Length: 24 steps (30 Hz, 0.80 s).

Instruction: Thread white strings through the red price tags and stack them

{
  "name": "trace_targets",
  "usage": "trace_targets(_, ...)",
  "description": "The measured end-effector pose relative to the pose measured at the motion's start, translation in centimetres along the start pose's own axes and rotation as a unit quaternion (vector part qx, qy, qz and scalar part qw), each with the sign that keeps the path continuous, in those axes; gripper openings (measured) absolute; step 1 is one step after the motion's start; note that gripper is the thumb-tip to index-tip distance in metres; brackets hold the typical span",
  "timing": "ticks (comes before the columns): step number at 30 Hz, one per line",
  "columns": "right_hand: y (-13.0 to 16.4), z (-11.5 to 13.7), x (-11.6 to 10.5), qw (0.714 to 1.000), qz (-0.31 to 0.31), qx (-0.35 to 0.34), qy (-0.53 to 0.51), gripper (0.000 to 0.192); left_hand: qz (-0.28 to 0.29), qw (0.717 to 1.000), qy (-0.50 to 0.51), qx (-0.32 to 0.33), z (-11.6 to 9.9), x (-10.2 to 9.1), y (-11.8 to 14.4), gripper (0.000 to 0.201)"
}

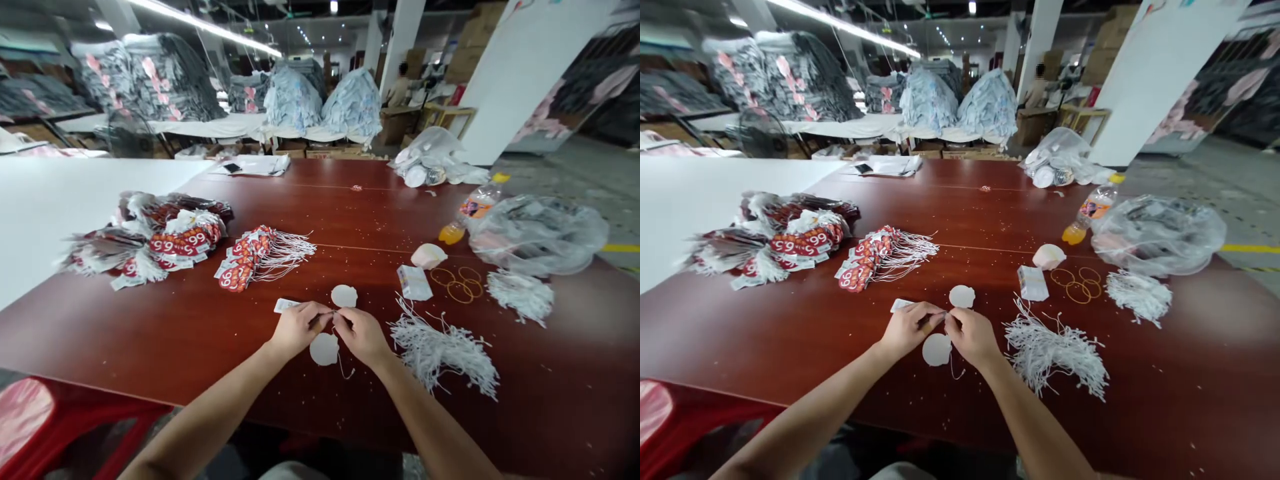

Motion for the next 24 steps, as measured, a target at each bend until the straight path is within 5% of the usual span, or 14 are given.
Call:
trace_targets(7,-0.4,-0.5,-1.4,0.990,0.033,0.058,-0.122,0.026,-0.023,0.997,0.039,0.061,-0.3,-0.1,0.0,0.012)
trace_targets(10,-0.1,-0.6,-2.4,0.973,0.086,0.063,-0.205,0.024,0.022,0.995,0.013,0.095,-1.3,0.1,0.3,0.013)
trace_targets(12,0.4,-1.0,-3.3,0.959,0.058,0.087,-0.263,0.026,0.076,0.989,-0.037,0.120,-2.0,0.5,1.1,0.013)
trace_targets(17,1.5,-1.5,-5.1,0.869,0.027,0.096,-0.484,0.034,0.152,0.979,-0.058,0.126,-2.6,2.0,4.1,0.033)
trace_targets(21,0.5,-1.5,-5.3,0.784,-0.016,0.125,-0.608,0.020,0.117,0.986,-0.046,0.112,-2.1,1.7,4.9,0.034)
trace_targets(24,-1.2,-1.0,-4.5,0.751,-0.062,0.156,-0.638,0.011,0.065,0.993,-0.032,0.097,-1.2,-1.2,4.7,0.028)
Point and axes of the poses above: each hand's wrist, its own y-axis away from the middle knuckle, its own x-axis out of the palm, z = x × y, the point moved 3 cm from there along -y, towards the middle knuckle, and after that the axes turned 3 degrees about x, right-handed, at the moved point
